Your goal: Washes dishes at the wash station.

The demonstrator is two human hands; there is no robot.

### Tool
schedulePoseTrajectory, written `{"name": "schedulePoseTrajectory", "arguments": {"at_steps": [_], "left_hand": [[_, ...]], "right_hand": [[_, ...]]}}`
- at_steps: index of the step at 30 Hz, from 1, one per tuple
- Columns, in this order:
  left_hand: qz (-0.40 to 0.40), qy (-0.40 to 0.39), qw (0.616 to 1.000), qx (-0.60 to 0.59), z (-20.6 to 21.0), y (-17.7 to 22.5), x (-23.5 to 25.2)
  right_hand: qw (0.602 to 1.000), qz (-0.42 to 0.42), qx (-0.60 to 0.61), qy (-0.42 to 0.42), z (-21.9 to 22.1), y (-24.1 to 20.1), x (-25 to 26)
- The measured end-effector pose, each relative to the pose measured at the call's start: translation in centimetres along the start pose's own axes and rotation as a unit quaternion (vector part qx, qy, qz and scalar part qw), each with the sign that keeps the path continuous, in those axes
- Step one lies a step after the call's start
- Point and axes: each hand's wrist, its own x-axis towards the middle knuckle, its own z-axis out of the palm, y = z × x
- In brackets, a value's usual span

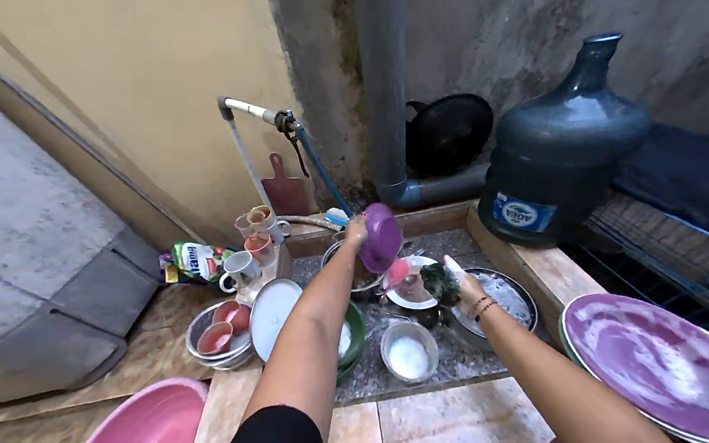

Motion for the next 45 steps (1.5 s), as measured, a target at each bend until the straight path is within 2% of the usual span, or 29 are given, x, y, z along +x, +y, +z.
{"name": "schedulePoseTrajectory", "arguments": {"at_steps": [2,5,7,9,10,12,14,15,17,19,21,23,24,26,28,29,30,31,32,34,36,39,42,43,45], "left_hand": [[0.0,0.037,0.999,-0.029,-0.2,-0.3,0.2],[-0.043,0.092,0.97,-0.219,0.4,-1.7,-0.9],[-0.094,0.096,0.922,-0.364,1.6,-2.5,-3.3],[-0.12,0.086,0.888,-0.436,3.2,-2.5,-7.3],[-0.127,0.081,0.889,-0.433,4.3,-2.3,-9.5],[-0.105,0.077,0.919,-0.372,6.6,-1.8,-14.1],[-0.005,0.077,0.956,-0.284,8.2,-1.7,-17.9],[0.042,0.087,0.962,-0.254,8.6,-1.9,-19.1],[0.098,0.092,0.965,-0.226,8.7,-2.3,-21.0],[0.115,0.081,0.965,-0.221,8.8,-1.8,-22.1],[0.099,0.108,0.962,-0.23,8.3,-1.1,-21.6],[0.045,0.157,0.948,-0.274,7.1,-0.2,-20.2],[0.018,0.173,0.937,-0.301,6.5,-0.2,-19.7],[0.0,0.174,0.925,-0.338,5.4,-0.3,-19.7],[0.02,0.116,0.933,-0.34,4.5,-0.4,-20.9],[0.039,0.068,0.944,-0.32,4.3,-0.6,-21.8],[0.059,0.022,0.956,-0.287,4.2,-0.8,-22.4],[0.075,-0.004,0.967,-0.243,4.3,-1.0,-22.6],[0.083,-0.015,0.975,-0.207,4.6,-1.2,-22.5],[0.068,0.001,0.98,-0.188,5.1,-1.5,-21.9],[0.03,0.051,0.972,-0.229,5.4,-1.5,-21.1],[0.007,0.089,0.955,-0.283,5.5,-2.2,-20.9],[0.037,0.035,0.968,-0.248,5.8,-2.3,-22.1],[0.049,0.024,0.974,-0.222,6.0,-2.1,-22.4],[0.048,0.035,0.974,-0.219,5.8,-1.5,-21.9]], "right_hand": [[1.0,0.002,0.01,-0.007,-0.1,0.6,0.4],[1.0,-0.012,0.017,-0.011,-0.1,0.3,0.3],[0.997,-0.075,0.0,-0.028,0.6,0.0,-0.2],[0.977,-0.192,-0.065,-0.069,1.4,0.3,-0.1],[0.959,-0.244,-0.122,-0.084,1.9,0.5,-0.2],[0.903,-0.331,-0.262,-0.083,3.5,1.9,-0.7],[0.844,-0.396,-0.36,-0.024,4.9,3.0,-1.5],[0.833,-0.403,-0.379,-0.003,5.0,2.6,-1.6],[0.855,-0.341,-0.39,0.011,4.7,0.6,-1.2],[0.876,-0.284,-0.39,0.019,4.4,-0.6,-1.3],[0.871,-0.317,-0.374,0.004,4.9,1.2,-2.7],[0.853,-0.366,-0.372,-0.022,5.7,3.7,-4.9],[0.862,-0.351,-0.365,-0.024,5.6,4.6,-5.6],[0.909,-0.281,-0.307,0.006,5.0,4.7,-4.4],[0.956,-0.197,-0.214,0.049,4.3,2.9,-2.3],[0.966,-0.167,-0.187,0.067,3.9,1.9,-1.6],[0.963,-0.166,-0.203,0.062,3.7,1.1,-1.3],[0.944,-0.196,-0.262,0.036,3.7,0.3,-1.5],[0.906,-0.245,-0.346,0.008,4.0,-0.2,-2.0],[0.833,-0.331,-0.443,-0.029,5.4,0.3,-4.1],[0.805,-0.409,-0.428,-0.035,6.7,2.9,-6.3],[0.83,-0.42,-0.366,-0.033,6.8,4.8,-5.6],[0.903,-0.269,-0.334,0.028,5.6,1.2,-2.8],[0.915,-0.234,-0.327,0.04,5.4,0.6,-2.7],[0.907,-0.258,-0.332,0.024,5.8,1.1,-4.5]]}}
